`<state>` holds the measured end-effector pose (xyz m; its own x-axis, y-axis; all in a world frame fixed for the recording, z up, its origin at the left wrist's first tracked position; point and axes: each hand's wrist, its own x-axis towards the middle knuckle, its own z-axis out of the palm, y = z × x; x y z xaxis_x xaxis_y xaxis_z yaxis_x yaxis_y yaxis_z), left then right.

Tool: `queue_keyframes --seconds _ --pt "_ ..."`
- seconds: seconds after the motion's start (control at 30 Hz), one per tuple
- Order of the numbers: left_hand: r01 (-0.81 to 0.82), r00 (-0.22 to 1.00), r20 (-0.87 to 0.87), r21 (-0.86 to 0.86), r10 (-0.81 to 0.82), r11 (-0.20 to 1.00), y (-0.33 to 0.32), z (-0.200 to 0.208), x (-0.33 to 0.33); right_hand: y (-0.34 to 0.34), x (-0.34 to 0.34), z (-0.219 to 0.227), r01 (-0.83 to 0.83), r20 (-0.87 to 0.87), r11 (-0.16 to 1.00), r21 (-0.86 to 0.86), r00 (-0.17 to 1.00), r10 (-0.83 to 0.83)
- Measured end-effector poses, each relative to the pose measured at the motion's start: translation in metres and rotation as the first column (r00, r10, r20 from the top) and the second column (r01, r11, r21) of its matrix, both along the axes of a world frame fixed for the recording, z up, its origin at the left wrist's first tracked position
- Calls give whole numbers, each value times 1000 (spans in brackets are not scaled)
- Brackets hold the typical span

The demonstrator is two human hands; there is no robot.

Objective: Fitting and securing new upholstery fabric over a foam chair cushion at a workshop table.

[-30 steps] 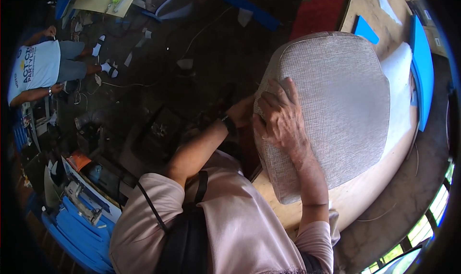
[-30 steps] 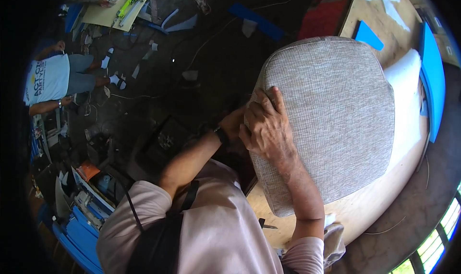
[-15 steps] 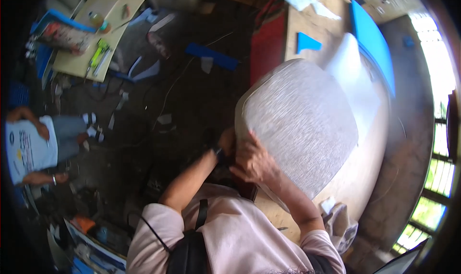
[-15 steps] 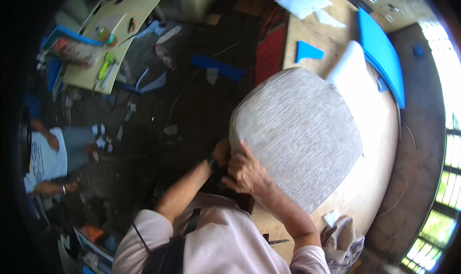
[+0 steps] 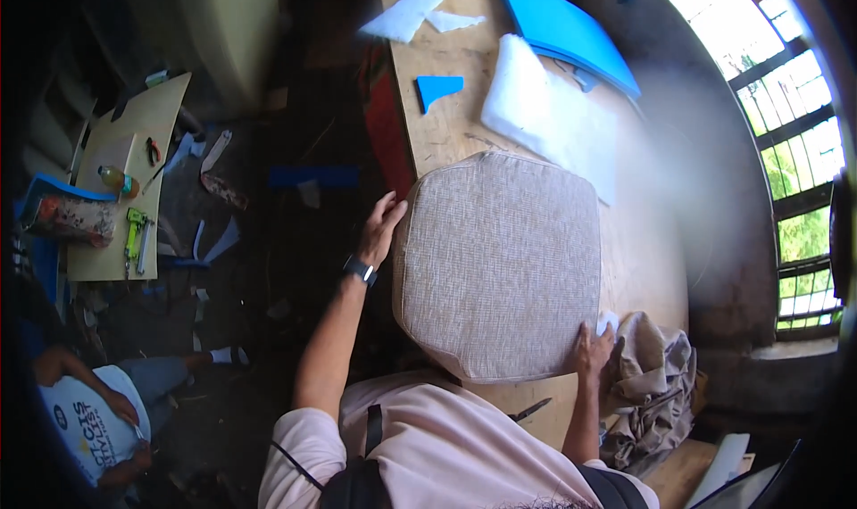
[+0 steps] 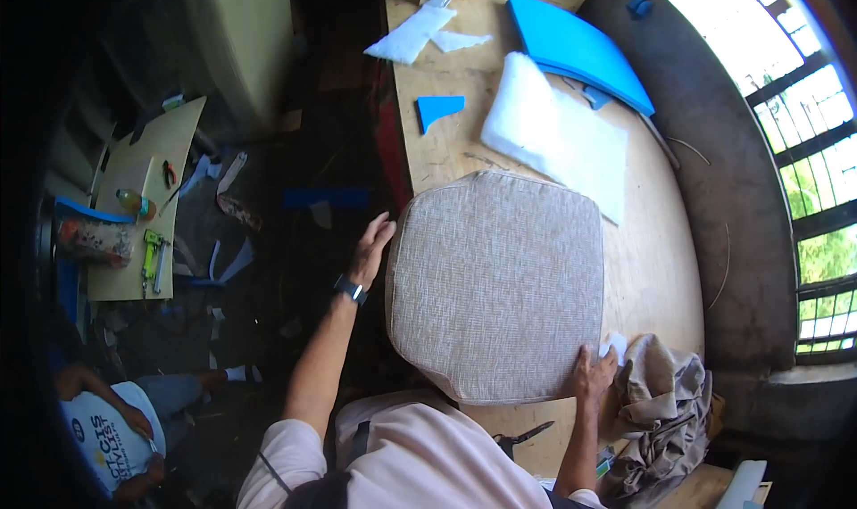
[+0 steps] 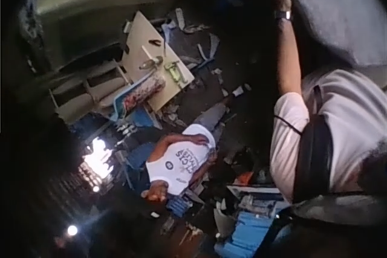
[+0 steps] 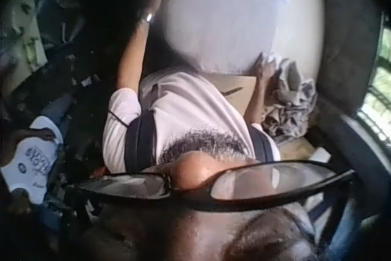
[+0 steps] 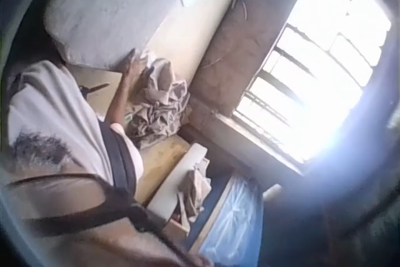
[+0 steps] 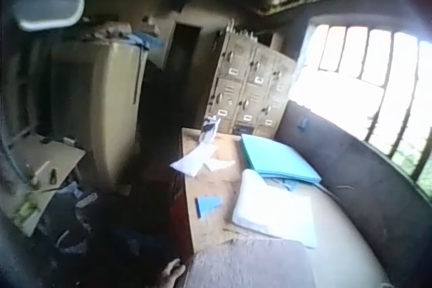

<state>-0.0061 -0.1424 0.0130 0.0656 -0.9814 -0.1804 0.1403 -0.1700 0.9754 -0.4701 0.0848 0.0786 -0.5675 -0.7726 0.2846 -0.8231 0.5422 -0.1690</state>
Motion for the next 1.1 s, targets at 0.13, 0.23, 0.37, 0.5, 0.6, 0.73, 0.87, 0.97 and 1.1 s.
queue_keyframes --seconds 0.13,0.23,0.37,0.5,0.6,0.73,0.87,0.97,1.1 --pt "219 964 -157 18 -213 976 -12 -25 -12 -23 -1 -18 220 181 950 223 948 -262" --pt "148 984 -94 -13 -149 989 17 -32 -13 -51 -1 -15 143 237 985 98 958 -163" --pt "-132 973 -186 24 134 991 91 -56 3 -102 -6 -18 -123 223 992 18 968 116" --pt "-317 924 -131 260 359 912 189 -29 -33 -198 0 -7 -412 129 911 -8 903 410" --pt "166 980 -121 89 -155 982 259 -28 -33 -280 -36 -24 -558 4 819 134 827 562" --pt "773 507 138 363 -851 520 268 -33 8 -329 -5 -27 -634 -35 742 219 754 655" --pt "-168 974 201 317 108 933 192 -94 47 -291 64 -10 -669 16 734 119 740 672" --pt "-91 972 -138 528 190 844 74 -31 30 -199 19 -14 -359 -8 932 -41 933 359" --pt "189 961 -258 342 -102 920 8 -55 6 -102 -50 -40 140 663 979 151 720 -205"
